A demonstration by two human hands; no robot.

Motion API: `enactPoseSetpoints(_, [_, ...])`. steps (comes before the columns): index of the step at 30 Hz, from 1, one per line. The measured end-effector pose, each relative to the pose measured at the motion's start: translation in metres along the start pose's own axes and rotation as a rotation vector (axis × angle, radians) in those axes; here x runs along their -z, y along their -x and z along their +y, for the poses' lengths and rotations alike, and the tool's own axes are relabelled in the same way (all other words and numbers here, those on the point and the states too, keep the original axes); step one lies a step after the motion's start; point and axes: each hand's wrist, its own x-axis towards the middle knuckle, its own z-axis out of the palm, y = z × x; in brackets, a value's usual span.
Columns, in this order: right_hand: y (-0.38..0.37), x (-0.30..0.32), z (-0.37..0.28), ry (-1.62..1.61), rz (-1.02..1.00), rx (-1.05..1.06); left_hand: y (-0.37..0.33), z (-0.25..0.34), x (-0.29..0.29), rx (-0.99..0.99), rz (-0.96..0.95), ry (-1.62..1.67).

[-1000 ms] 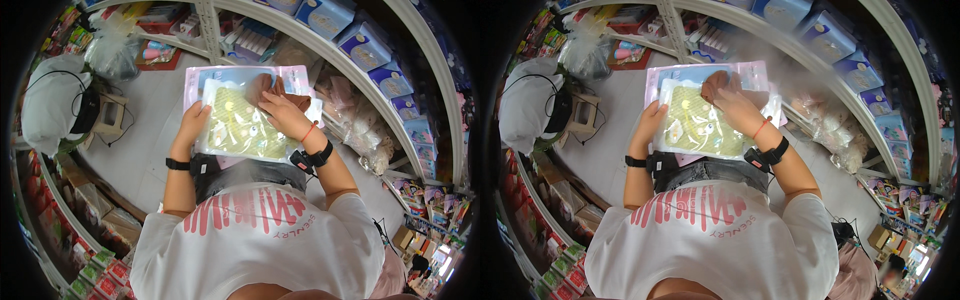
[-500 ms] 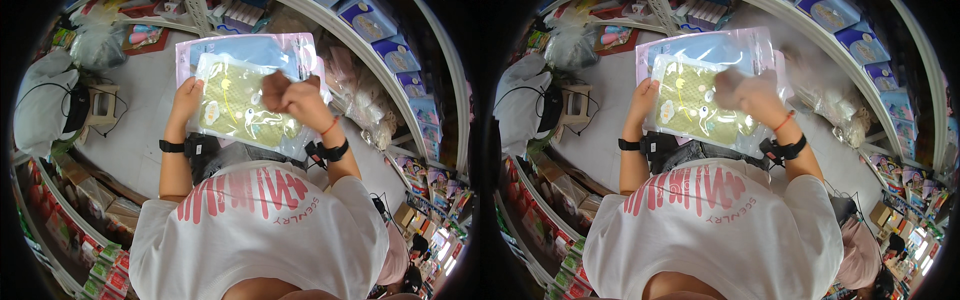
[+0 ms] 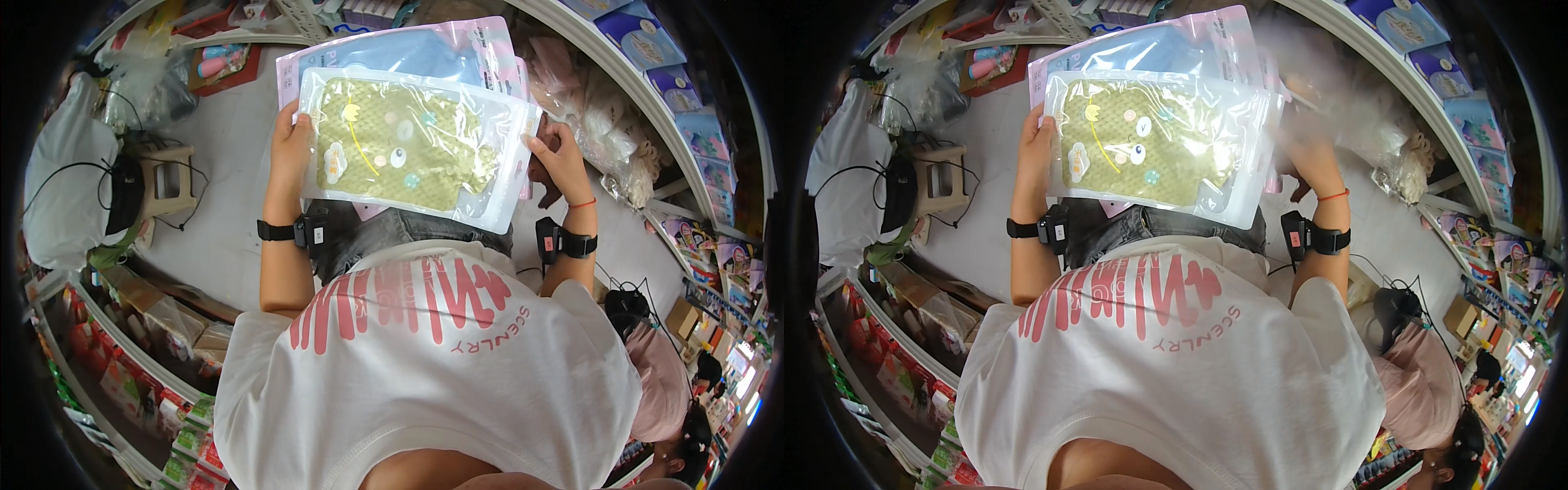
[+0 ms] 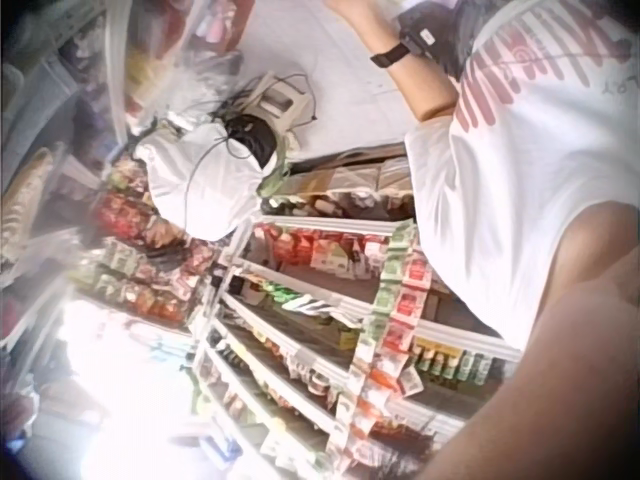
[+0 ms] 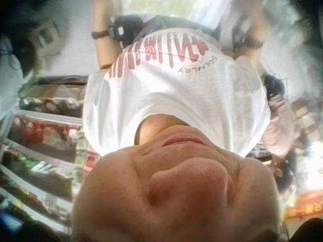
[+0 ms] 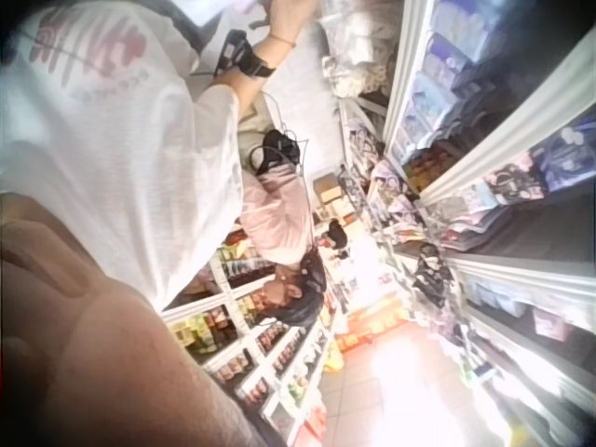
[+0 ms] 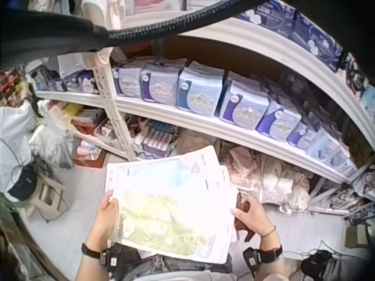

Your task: The person sorts items including packaged hot water bags and boxed beauty products by picking them up from the floor area, turning them over, and placing them into groups on their lap or nearby surfaces.

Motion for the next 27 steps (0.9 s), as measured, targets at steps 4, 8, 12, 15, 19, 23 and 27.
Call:
enactPoseSetpoints(4, [0.000,-0.018,-0.053,0.012,0.067,-0.054,0.015,0.013,0.001,-0.275,-0.119,-0.231])
enactPoseSetpoints(8, [-0.004,-0.009,-0.042,-0.171,0.090,-0.112,0.020,0.021,0.018,-0.340,-0.317,-0.464])
enactPoseSetpoints(12, [-0.024,-0.003,-0.014,-0.488,0.184,-0.028,0.028,0.033,0.028,0.038,-0.404,-0.190])
enactPoseSetpoints(15, [-0.028,-0.006,-0.030,-0.729,0.128,-0.061,0.026,0.020,0.030,-0.099,-0.465,-0.230])
enactPoseSetpoints(19, [-0.027,-0.011,-0.049,-0.889,0.082,-0.226,0.030,0.020,0.026,-0.075,-0.489,-0.320])
enactPoseSetpoints(23, [-0.027,-0.011,-0.049,-0.935,0.011,-0.258,0.034,0.027,0.021,0.010,-0.448,-0.117])
enactPoseSetpoints(27, [-0.025,-0.006,-0.046,-0.911,-0.008,-0.228,0.025,0.020,0.019,-0.021,-0.339,-0.148])
